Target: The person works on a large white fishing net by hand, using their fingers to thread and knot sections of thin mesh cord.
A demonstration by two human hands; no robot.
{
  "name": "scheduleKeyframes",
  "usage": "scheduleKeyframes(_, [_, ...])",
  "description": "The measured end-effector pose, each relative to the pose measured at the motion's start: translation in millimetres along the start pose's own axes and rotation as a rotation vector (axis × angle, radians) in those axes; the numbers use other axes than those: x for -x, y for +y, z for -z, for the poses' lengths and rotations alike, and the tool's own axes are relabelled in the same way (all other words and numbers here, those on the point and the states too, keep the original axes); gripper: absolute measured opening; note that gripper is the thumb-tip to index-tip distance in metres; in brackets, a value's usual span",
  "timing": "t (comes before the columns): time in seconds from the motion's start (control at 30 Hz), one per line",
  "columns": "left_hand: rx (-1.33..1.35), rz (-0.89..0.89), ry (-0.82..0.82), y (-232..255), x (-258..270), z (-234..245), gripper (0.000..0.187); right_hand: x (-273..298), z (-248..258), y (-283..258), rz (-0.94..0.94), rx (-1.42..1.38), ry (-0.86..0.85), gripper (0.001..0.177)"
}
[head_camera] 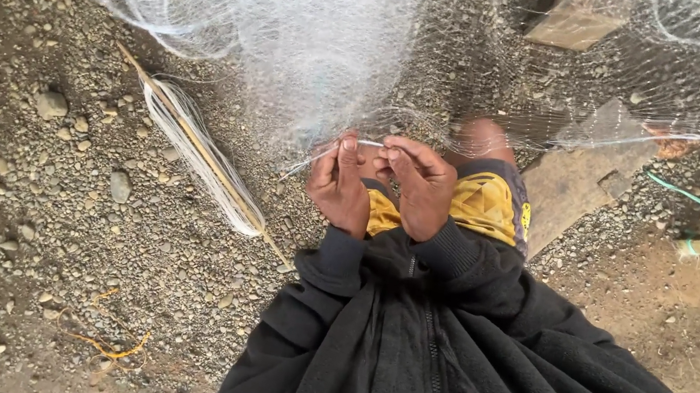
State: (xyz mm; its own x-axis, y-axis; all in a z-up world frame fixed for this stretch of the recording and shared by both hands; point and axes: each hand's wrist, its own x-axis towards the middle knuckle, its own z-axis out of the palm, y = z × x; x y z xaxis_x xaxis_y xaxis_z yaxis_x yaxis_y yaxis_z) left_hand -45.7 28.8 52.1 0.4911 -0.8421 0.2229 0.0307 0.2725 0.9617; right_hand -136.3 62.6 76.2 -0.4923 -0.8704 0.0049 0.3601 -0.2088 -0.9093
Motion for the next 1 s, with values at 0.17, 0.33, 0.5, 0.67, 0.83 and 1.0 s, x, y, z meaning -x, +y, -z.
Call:
scheduleKeyframes(0.17, [0.003,0.013,-0.018,-2.9,0.4,1.5,0.021,-0.4,4.7,-10.3,0.020,-0.058,0.038,0.016])
scheduleKeyframes(0.33, [0.020,0.014,0.000,7.3,-3.9,-0.5,0.023,-0.7,2.8,-9.9,0.053,-0.083,-0.021,0.013])
scheduleKeyframes(0.5, [0.077,0.050,0.031,26.0,-5.5,-3.2,0.030,1.9,3.5,-9.3,0.028,-0.248,-0.096,0.014])
scheduleKeyframes(0.67, [0.062,0.016,0.013,33.3,-3.1,-1.5,0.035,-4.1,4.5,-7.0,0.088,-0.214,-0.132,0.011])
scheduleKeyframes(0.83, [-0.025,-0.050,-0.004,-0.8,4.1,-0.4,0.033,-4.6,-3.1,-10.8,0.161,-0.062,-0.119,0.013])
scheduleKeyframes(1.0, [0.111,-0.006,-0.044,9.9,3.7,-3.8,0.031,-6.9,-5.6,-5.8,0.091,-0.052,-0.059,0.018])
